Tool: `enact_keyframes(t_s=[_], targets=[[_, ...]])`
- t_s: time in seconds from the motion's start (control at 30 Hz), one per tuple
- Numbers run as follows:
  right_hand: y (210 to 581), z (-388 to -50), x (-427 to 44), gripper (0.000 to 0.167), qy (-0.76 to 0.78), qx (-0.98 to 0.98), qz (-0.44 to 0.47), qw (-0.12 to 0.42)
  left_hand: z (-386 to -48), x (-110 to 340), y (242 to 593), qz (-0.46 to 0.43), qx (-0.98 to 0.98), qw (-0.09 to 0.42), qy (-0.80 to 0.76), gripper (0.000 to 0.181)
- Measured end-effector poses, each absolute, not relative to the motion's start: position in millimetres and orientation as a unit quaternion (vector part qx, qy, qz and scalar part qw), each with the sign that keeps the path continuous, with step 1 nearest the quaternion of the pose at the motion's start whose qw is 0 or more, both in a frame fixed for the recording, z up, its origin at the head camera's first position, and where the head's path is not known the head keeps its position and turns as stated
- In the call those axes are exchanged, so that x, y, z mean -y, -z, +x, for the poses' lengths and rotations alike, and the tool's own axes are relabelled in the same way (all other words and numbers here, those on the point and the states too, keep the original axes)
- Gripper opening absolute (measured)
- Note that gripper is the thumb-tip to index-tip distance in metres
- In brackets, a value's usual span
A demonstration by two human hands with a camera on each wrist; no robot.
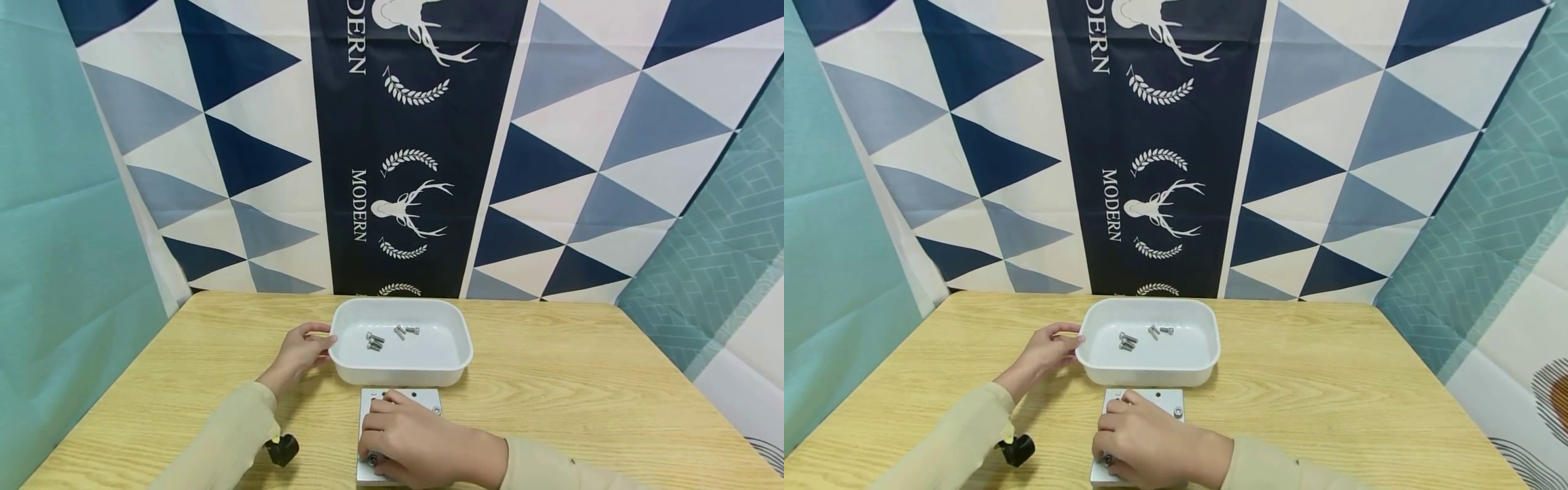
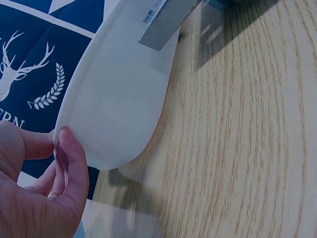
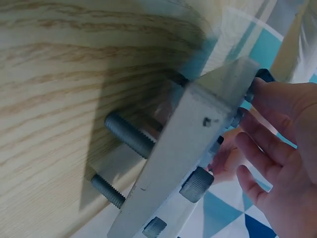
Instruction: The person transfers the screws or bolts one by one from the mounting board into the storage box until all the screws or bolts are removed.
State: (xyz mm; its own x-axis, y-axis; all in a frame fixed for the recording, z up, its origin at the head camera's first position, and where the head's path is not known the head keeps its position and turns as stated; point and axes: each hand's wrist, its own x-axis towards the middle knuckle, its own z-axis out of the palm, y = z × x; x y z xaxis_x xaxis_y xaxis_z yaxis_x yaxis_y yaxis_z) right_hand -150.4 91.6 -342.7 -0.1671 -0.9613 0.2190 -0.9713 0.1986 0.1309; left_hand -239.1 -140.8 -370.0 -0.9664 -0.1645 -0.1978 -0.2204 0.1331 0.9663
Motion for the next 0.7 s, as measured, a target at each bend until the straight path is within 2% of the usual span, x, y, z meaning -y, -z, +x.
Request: enact_keyframes(t_s=[0.17,0.43,0.7], targets=[[345.5,-150.9,-90.5,0.017,-0.021,0.762,0.633,0.132,-239.2,140.1,370.4,-0.126,-0.751,0.016,-0.648,0.029],[346.3,-147.7,-88.3,0.016,-0.002,0.753,0.636,0.172,-238.4,139.7,370.8,-0.128,-0.755,0.014,-0.643,0.029],[346.4,-147.9,-87.3,0.017,0.003,0.754,0.637,0.161,-237.2,140.0,370.4,-0.128,-0.756,0.018,-0.642,0.03]])
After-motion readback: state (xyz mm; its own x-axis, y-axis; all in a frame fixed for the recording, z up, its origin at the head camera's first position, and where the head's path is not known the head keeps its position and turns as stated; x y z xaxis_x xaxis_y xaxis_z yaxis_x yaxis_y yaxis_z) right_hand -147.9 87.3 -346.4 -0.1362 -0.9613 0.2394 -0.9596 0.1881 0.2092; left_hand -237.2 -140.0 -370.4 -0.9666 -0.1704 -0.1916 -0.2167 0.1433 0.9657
